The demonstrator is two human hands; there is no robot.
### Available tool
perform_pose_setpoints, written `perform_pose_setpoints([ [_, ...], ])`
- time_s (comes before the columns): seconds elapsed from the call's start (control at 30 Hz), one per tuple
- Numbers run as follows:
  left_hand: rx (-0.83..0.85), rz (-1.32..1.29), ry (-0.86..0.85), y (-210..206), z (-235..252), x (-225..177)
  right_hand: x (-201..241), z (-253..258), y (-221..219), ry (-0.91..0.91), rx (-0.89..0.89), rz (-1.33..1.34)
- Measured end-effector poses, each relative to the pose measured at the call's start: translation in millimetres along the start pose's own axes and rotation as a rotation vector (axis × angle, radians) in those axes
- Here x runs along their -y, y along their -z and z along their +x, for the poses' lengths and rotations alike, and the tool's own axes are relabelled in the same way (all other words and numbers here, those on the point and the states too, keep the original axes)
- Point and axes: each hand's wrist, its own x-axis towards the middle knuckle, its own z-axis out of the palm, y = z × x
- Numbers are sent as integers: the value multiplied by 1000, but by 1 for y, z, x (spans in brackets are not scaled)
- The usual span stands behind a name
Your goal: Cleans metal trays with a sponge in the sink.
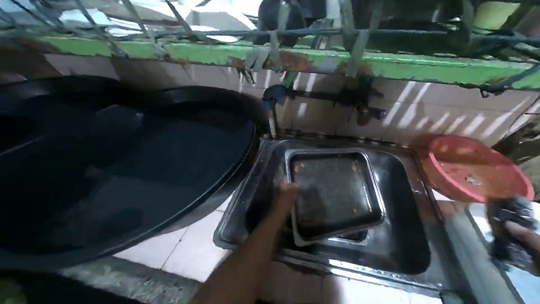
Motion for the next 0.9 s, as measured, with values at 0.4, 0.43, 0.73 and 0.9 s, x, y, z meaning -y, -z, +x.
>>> perform_pose_setpoints([
  [0.4,308,-197,145,-61,7,58,-86,88,-254,-254,239,-213],
  [0.43,325,-222,165,-62,5,62,-101,86,-272,-221,215,-267],
  [0.73,297,-226,183,-60,10,69,-52,46,-388,347,515,-663],
  [0.9,268,-308,271,-57,12,64,-93,122,-350,72,155,-827],
])
